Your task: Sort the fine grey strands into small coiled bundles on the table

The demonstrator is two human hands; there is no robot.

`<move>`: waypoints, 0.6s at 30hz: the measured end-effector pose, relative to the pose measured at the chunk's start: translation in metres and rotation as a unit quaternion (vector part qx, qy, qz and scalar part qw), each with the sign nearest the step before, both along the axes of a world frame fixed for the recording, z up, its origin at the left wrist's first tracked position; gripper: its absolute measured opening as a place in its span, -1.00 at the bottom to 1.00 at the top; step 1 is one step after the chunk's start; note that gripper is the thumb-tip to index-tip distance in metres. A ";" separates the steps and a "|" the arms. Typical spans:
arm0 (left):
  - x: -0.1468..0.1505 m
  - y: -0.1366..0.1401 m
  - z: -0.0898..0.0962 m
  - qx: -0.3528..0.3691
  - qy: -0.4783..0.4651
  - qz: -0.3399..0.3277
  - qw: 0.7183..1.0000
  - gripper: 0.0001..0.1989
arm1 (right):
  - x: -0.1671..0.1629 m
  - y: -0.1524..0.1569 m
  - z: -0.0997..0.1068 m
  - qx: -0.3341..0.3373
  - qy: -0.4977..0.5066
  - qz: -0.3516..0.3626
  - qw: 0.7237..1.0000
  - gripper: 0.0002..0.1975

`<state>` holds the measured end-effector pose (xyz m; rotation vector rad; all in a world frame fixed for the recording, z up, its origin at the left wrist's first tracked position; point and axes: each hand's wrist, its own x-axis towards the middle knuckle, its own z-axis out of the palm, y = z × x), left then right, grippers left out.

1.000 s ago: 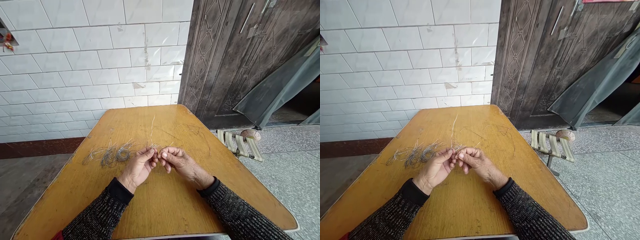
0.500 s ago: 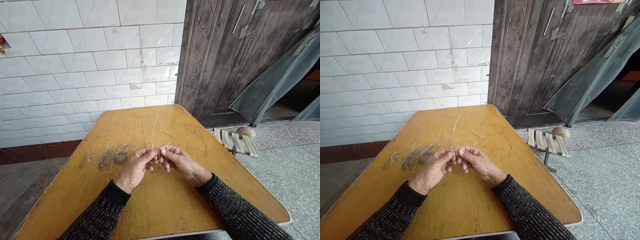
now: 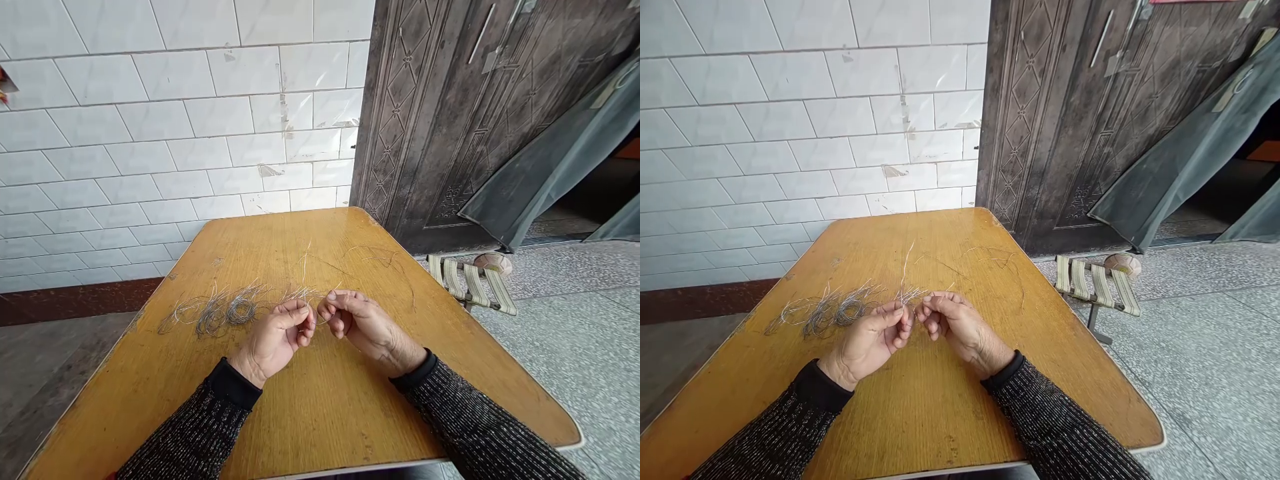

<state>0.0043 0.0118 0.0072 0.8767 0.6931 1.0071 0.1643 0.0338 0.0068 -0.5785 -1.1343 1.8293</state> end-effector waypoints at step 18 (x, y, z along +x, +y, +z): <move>-0.009 0.003 0.005 -0.005 0.033 -0.025 0.999 -0.81 | 0.004 0.003 -0.003 0.105 -0.114 -0.028 0.988 -0.68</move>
